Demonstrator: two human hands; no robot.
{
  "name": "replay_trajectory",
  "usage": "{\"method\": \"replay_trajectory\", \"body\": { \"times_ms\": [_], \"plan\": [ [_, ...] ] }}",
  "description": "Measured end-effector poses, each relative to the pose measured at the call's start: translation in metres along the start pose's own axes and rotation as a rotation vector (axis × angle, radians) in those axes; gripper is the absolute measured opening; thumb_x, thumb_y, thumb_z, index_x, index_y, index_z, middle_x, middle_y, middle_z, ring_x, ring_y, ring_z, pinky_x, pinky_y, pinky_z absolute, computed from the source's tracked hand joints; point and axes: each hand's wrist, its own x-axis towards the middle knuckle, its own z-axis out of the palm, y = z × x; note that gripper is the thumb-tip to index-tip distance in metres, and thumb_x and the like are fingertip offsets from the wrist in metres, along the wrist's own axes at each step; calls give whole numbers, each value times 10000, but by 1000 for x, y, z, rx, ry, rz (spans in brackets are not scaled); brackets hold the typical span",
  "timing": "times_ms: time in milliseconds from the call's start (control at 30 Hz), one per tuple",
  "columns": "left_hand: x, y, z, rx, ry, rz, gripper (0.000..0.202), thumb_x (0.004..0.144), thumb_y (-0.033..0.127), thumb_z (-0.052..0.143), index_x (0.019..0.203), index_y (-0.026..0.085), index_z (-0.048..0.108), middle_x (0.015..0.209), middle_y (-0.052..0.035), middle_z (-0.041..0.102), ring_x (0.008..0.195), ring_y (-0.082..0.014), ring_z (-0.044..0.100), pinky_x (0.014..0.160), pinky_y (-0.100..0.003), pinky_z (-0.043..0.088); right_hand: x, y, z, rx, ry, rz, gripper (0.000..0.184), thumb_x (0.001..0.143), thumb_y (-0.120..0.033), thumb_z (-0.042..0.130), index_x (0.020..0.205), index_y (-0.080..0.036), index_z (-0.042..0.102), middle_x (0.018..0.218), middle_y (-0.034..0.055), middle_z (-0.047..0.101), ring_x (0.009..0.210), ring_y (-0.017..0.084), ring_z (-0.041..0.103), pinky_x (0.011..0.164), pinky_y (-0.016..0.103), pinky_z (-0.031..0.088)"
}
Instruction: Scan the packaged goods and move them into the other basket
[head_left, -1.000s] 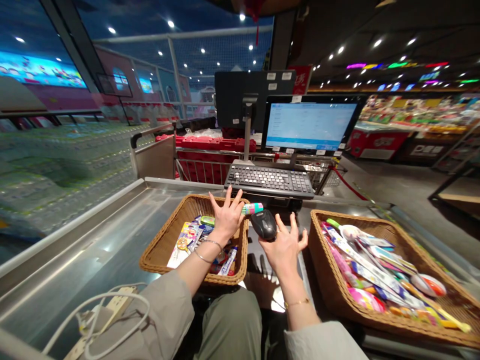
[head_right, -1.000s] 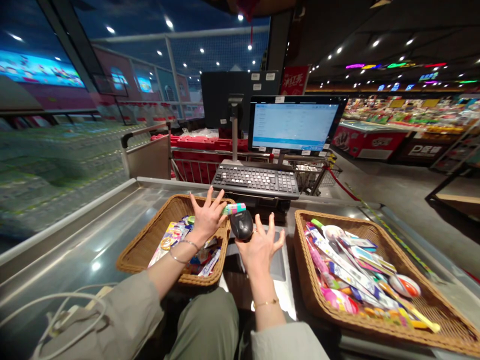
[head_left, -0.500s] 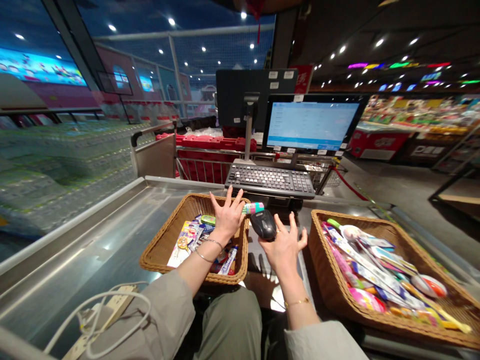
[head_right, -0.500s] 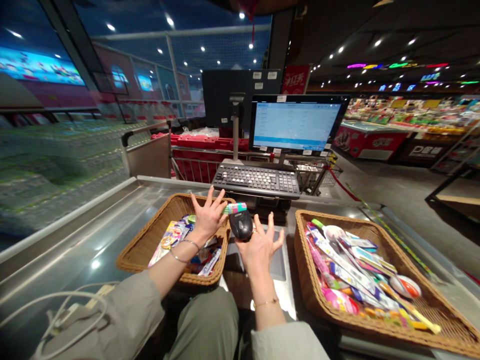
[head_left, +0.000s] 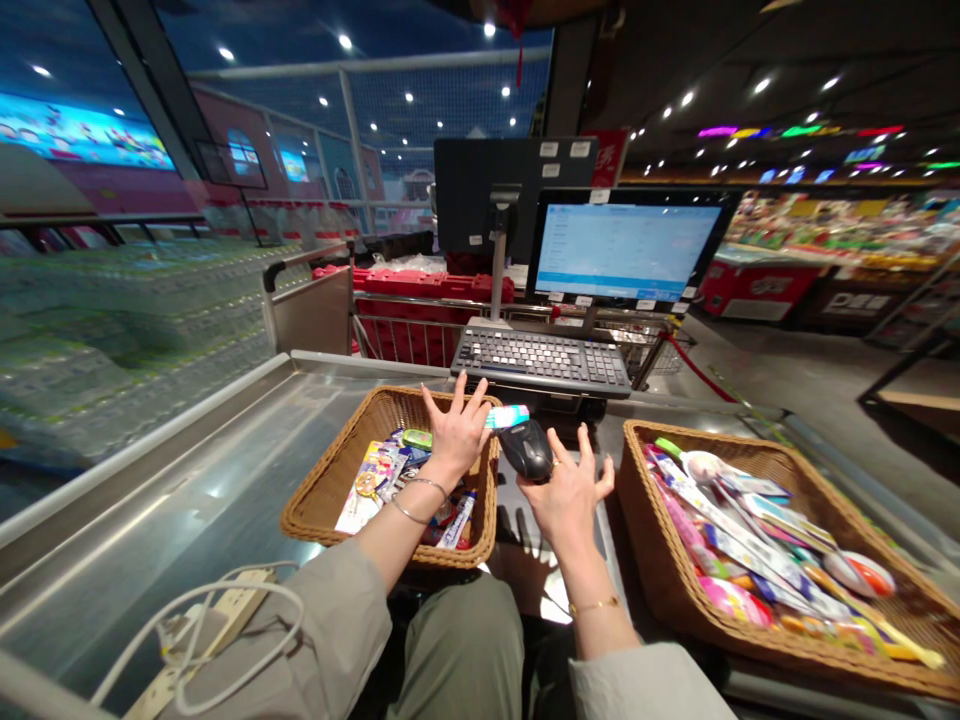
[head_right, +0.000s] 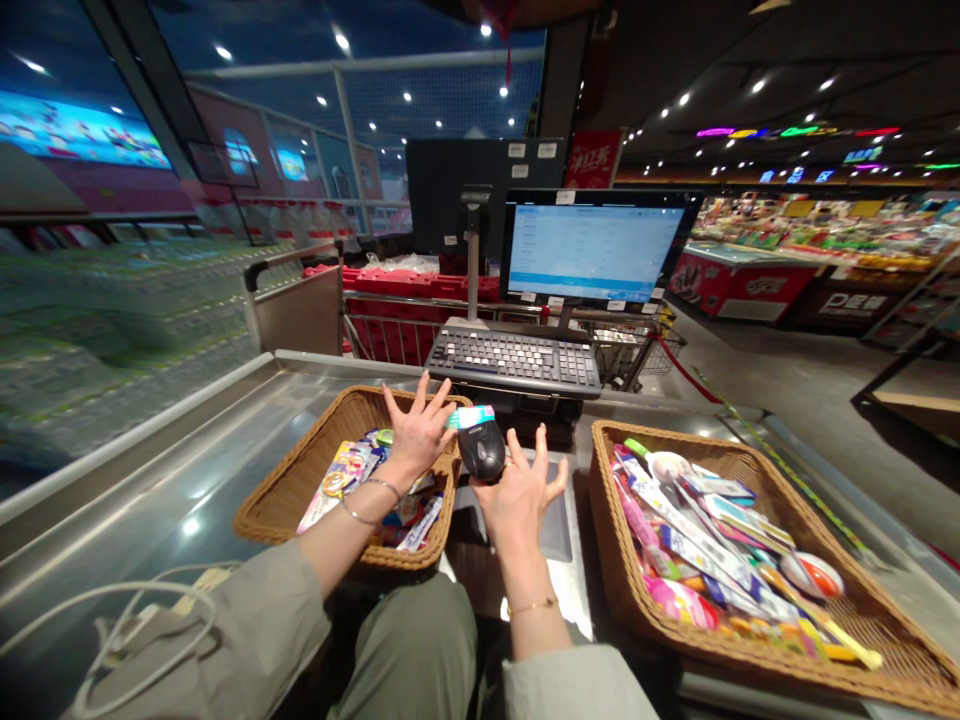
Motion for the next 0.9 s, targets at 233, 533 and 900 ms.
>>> {"method": "replay_trajectory", "body": {
  "times_ms": [233,533,900],
  "plan": [
    [0,0,4,13,59,9,309,912,292,608,1213,267,673,1558,-68,425,1510,-406,200,1064,-847,-127,-1,1,0,41,-1,-7,209,786,-365,641,925,-259,756,1269,49,691,1431,347,328,1125,648,96],
    [0,3,0,10,114,20,297,886,253,641,1180,254,686,1534,-68,461,1494,-404,257,1070,-852,-101,-1,-1,-6,8,22,-4,191,776,-361,643,878,-242,752,1369,63,626,1448,369,304,1114,670,126],
    [12,15,-13,-10,138,68,306,879,297,667,1181,256,687,1533,-77,461,1493,-407,260,1062,-856,-102,3,12,-28,-53,134,26,232,759,-364,609,892,-220,733,1366,73,628,1448,367,297,1119,651,118]
  ]
}}
